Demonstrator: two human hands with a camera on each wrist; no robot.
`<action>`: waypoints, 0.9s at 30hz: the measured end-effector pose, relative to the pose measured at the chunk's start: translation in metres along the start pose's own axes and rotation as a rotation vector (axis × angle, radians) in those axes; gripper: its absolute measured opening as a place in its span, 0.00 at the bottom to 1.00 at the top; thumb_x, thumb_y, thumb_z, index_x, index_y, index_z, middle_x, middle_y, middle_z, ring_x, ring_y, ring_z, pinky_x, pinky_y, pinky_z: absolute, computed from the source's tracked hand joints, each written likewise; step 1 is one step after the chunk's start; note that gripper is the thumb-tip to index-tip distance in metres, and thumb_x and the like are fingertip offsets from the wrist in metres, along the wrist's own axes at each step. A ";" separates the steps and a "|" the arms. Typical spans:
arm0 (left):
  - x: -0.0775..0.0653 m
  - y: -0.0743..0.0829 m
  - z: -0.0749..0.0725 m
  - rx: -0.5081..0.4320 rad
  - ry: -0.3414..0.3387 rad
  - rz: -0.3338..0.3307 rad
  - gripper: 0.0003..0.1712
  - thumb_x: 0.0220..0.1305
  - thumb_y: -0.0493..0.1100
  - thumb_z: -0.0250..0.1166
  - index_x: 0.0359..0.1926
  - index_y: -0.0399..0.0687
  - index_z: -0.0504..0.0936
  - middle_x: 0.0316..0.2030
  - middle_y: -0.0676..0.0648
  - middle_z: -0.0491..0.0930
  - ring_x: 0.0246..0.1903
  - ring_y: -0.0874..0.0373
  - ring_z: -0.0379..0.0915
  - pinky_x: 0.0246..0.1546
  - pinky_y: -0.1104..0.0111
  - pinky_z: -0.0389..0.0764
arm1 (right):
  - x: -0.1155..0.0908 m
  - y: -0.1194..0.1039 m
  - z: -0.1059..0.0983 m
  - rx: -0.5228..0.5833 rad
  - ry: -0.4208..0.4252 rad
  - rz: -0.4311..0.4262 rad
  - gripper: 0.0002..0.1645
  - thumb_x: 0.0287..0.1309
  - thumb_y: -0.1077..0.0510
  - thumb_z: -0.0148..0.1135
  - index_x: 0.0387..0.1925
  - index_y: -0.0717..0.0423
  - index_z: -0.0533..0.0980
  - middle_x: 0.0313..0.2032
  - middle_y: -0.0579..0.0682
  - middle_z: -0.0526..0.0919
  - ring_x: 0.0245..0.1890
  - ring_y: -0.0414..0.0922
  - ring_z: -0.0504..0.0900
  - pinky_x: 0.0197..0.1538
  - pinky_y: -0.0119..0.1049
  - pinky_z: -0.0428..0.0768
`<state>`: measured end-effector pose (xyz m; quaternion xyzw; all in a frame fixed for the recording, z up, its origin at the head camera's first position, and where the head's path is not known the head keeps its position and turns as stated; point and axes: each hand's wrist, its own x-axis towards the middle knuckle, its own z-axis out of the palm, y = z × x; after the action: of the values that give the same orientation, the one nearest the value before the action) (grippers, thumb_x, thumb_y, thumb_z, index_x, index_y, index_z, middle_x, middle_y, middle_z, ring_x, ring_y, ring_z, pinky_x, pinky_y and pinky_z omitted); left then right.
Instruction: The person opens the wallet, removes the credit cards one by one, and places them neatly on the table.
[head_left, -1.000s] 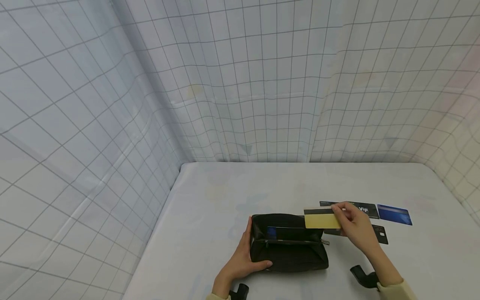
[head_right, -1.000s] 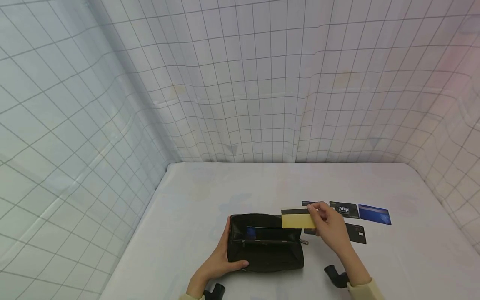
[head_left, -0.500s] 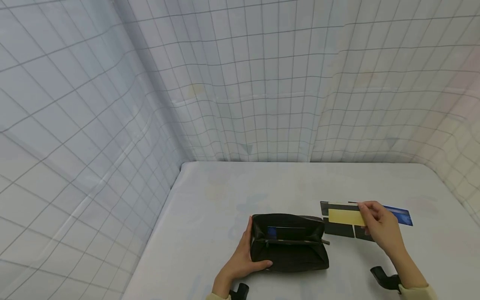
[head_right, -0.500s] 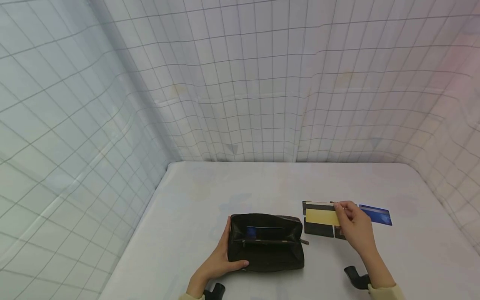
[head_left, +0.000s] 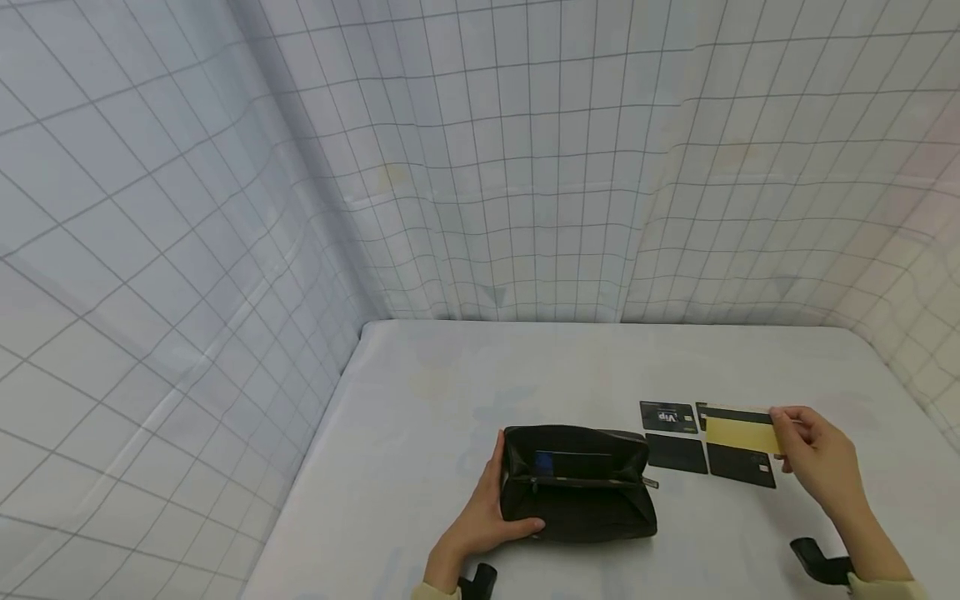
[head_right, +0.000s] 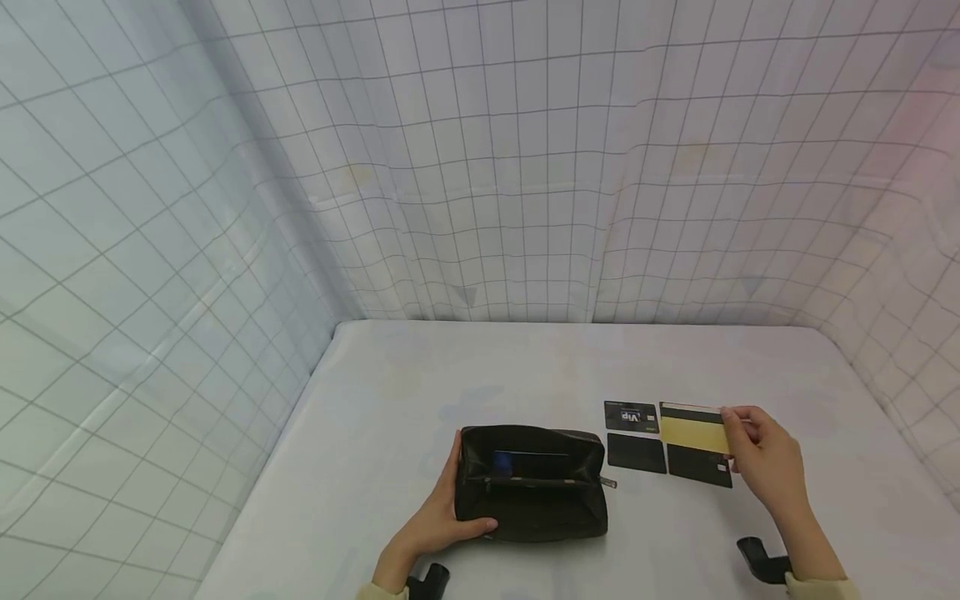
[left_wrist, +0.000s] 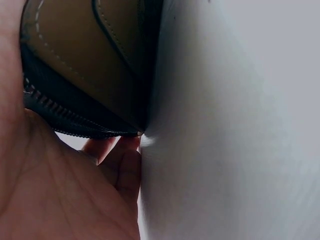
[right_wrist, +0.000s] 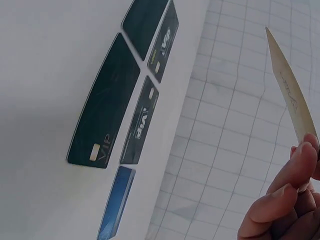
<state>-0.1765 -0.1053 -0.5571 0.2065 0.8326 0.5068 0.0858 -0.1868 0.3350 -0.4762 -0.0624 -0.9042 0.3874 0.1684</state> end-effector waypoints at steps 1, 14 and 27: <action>0.000 0.000 0.000 0.002 0.000 0.001 0.70 0.52 0.54 0.73 0.74 0.61 0.24 0.73 0.45 0.35 0.70 0.39 0.35 0.56 0.34 0.51 | 0.000 0.003 -0.002 -0.007 -0.002 0.005 0.24 0.70 0.48 0.48 0.45 0.67 0.74 0.19 0.50 0.79 0.13 0.42 0.72 0.17 0.34 0.68; 0.000 0.000 0.000 0.003 0.003 -0.009 0.70 0.51 0.55 0.73 0.74 0.61 0.25 0.73 0.45 0.34 0.69 0.37 0.34 0.55 0.33 0.51 | 0.004 0.042 -0.022 -0.089 -0.072 0.060 0.27 0.70 0.47 0.47 0.46 0.71 0.72 0.23 0.56 0.81 0.14 0.41 0.73 0.18 0.34 0.69; -0.001 0.006 -0.001 0.008 0.012 0.017 0.71 0.51 0.53 0.74 0.74 0.59 0.24 0.72 0.42 0.38 0.69 0.38 0.39 0.55 0.34 0.53 | 0.011 0.082 -0.034 -0.227 -0.209 0.102 0.33 0.71 0.45 0.43 0.44 0.77 0.69 0.18 0.47 0.77 0.17 0.45 0.74 0.20 0.37 0.67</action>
<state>-0.1740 -0.1041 -0.5518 0.2108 0.8332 0.5055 0.0758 -0.1868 0.4179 -0.5105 -0.0864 -0.9505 0.2951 0.0453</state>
